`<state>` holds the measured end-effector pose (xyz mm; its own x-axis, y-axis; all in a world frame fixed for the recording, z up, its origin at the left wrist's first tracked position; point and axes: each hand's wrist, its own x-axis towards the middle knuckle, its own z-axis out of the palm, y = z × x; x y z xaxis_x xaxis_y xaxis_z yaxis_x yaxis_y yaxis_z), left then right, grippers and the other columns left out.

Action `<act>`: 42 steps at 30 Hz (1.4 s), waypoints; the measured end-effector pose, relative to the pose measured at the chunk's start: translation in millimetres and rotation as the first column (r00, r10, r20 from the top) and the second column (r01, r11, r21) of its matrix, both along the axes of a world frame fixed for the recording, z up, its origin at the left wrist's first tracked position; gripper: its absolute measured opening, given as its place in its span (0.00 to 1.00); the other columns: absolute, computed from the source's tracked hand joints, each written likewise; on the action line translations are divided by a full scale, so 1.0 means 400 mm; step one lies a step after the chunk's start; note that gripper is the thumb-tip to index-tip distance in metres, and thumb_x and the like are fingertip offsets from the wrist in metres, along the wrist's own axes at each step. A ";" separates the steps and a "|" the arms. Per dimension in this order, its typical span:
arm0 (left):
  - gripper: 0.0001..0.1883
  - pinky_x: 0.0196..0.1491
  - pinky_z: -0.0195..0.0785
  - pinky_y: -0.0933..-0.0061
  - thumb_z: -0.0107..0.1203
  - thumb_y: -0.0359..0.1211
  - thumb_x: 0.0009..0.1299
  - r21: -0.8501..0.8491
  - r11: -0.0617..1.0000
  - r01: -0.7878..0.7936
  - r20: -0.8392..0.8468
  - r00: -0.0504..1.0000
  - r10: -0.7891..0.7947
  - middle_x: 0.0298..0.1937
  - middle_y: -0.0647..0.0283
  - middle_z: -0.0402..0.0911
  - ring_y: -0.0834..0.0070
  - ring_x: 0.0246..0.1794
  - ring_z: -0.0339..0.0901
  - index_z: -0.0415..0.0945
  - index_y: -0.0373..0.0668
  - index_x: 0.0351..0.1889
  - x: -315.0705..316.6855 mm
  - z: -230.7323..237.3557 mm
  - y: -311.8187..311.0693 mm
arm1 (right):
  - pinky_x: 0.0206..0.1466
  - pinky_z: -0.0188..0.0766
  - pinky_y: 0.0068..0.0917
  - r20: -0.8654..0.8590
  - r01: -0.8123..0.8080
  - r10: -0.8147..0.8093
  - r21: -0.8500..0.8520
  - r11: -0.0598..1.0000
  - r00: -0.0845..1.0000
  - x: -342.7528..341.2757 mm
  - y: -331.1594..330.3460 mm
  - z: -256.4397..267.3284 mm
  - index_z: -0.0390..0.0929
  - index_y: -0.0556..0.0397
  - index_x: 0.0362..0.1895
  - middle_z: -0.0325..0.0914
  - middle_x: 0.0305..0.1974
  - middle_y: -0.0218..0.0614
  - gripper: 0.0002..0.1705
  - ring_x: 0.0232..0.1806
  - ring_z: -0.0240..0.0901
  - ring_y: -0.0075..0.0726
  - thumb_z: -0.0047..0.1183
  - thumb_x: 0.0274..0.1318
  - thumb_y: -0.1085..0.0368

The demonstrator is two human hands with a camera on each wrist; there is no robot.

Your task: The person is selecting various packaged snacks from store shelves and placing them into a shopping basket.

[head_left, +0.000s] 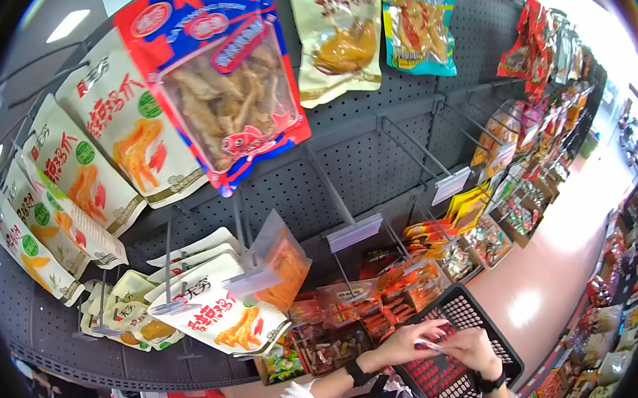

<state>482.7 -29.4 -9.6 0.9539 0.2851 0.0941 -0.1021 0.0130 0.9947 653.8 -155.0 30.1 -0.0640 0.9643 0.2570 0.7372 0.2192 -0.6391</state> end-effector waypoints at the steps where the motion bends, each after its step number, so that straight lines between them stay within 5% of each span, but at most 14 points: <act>1: 0.19 0.47 0.70 0.77 0.57 0.26 0.62 0.107 0.990 -0.096 0.038 0.995 0.093 0.44 0.60 0.81 0.79 0.43 0.78 0.72 0.39 0.52 -0.027 0.014 0.017 | 0.27 0.70 0.27 -0.026 0.000 0.000 0.012 1.000 1.000 -0.018 0.032 0.031 0.83 0.45 0.33 0.77 0.23 0.34 0.11 0.23 0.74 0.35 0.61 0.39 0.67; 4: 0.08 0.44 0.71 0.79 0.57 0.26 0.62 0.202 0.888 -0.412 0.176 0.907 0.381 0.36 0.61 0.83 0.80 0.37 0.79 0.80 0.38 0.39 -0.094 0.080 0.073 | 0.27 0.69 0.25 -0.156 -0.004 0.007 0.022 1.000 0.988 -0.062 0.140 0.086 0.83 0.51 0.33 0.78 0.23 0.35 0.10 0.22 0.74 0.31 0.62 0.43 0.64; 8: 0.07 0.39 0.70 0.81 0.57 0.25 0.62 0.228 0.759 -0.610 0.230 0.791 0.567 0.33 0.63 0.83 0.85 0.33 0.77 0.81 0.37 0.37 -0.153 0.155 0.163 | 0.30 0.67 0.22 -0.218 -0.018 -0.005 -0.103 0.995 0.976 -0.099 0.283 0.171 0.80 0.57 0.30 0.77 0.23 0.32 0.09 0.25 0.71 0.22 0.62 0.44 0.65; 10: 0.06 0.37 0.69 0.82 0.56 0.24 0.62 0.186 0.697 -0.692 0.251 0.719 0.648 0.31 0.64 0.82 0.86 0.32 0.75 0.80 0.36 0.37 -0.165 0.226 0.188 | 0.32 0.65 0.20 -0.285 -0.045 0.044 0.003 0.999 0.957 -0.115 0.357 0.206 0.79 0.58 0.29 0.76 0.25 0.30 0.08 0.29 0.69 0.18 0.61 0.46 0.66; 16: 0.06 0.35 0.66 0.83 0.56 0.28 0.64 -0.081 0.560 -0.825 0.399 0.488 0.776 0.29 0.68 0.79 0.86 0.29 0.72 0.78 0.32 0.35 -0.141 0.284 0.257 | 0.37 0.68 0.16 -0.511 -0.037 0.082 0.098 0.994 0.856 -0.140 0.495 0.286 0.78 0.62 0.33 0.77 0.32 0.25 0.07 0.33 0.70 0.15 0.59 0.47 0.74; 20: 0.09 0.37 0.65 0.84 0.55 0.31 0.66 -0.036 0.472 -0.881 0.500 0.393 0.772 0.31 0.66 0.79 0.85 0.31 0.72 0.77 0.33 0.38 -0.143 0.283 0.286 | 0.43 0.68 0.20 -0.438 -0.017 0.129 0.250 0.968 0.890 -0.151 0.528 0.324 0.78 0.62 0.30 0.76 0.30 0.30 0.07 0.34 0.70 0.20 0.56 0.42 0.79; 28: 0.11 0.35 0.64 0.83 0.55 0.33 0.67 -0.051 0.486 -0.873 0.493 0.401 0.772 0.29 0.65 0.79 0.84 0.29 0.72 0.76 0.32 0.37 -0.163 0.295 0.283 | 0.44 0.65 0.21 -0.497 -0.031 0.263 0.427 0.904 0.827 -0.134 0.553 0.309 0.77 0.64 0.27 0.75 0.32 0.34 0.12 0.39 0.71 0.26 0.49 0.33 0.85; 32: 0.11 0.35 0.65 0.82 0.54 0.33 0.68 -0.065 0.447 -0.892 0.493 0.361 0.792 0.29 0.64 0.79 0.83 0.28 0.72 0.76 0.32 0.35 -0.159 0.280 0.290 | 0.44 0.66 0.22 -0.469 -0.059 0.256 0.395 0.917 0.845 -0.144 0.556 0.333 0.78 0.63 0.27 0.76 0.32 0.34 0.12 0.38 0.71 0.27 0.47 0.34 0.85; 34: 0.11 0.35 0.65 0.81 0.53 0.34 0.68 -0.057 0.439 -0.897 0.470 0.364 0.804 0.28 0.63 0.79 0.83 0.28 0.72 0.76 0.32 0.35 -0.163 0.288 0.286 | 0.56 0.64 0.30 -0.494 -0.077 0.196 0.250 0.965 0.847 -0.160 0.555 0.365 0.78 0.60 0.23 0.74 0.26 0.31 0.03 0.30 0.70 0.24 0.55 0.40 0.79; 39: 0.11 0.35 0.65 0.79 0.51 0.33 0.69 -0.087 0.415 -0.906 0.451 0.335 0.827 0.27 0.62 0.79 0.80 0.27 0.73 0.75 0.32 0.36 -0.153 0.275 0.285 | 0.31 0.63 0.17 -0.609 -0.112 0.103 0.023 0.993 0.787 -0.151 0.579 0.367 0.76 0.60 0.26 0.73 0.29 0.28 0.03 0.30 0.67 0.18 0.57 0.43 0.76; 42: 0.11 0.41 0.66 0.76 0.48 0.31 0.70 0.027 0.417 -0.909 0.440 0.385 0.811 0.37 0.56 0.78 0.74 0.35 0.74 0.72 0.31 0.43 -0.156 0.256 0.284 | 0.42 0.66 0.20 -0.435 -0.064 0.137 0.180 0.982 0.890 -0.160 0.592 0.357 0.78 0.60 0.32 0.76 0.36 0.34 0.04 0.38 0.71 0.23 0.54 0.48 0.74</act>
<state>420.3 84.0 92.6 0.0934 0.8541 0.5117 -0.2116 -0.4852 0.8484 589.6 81.9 172.8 -0.0024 0.9038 0.4281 0.3537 0.4012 -0.8450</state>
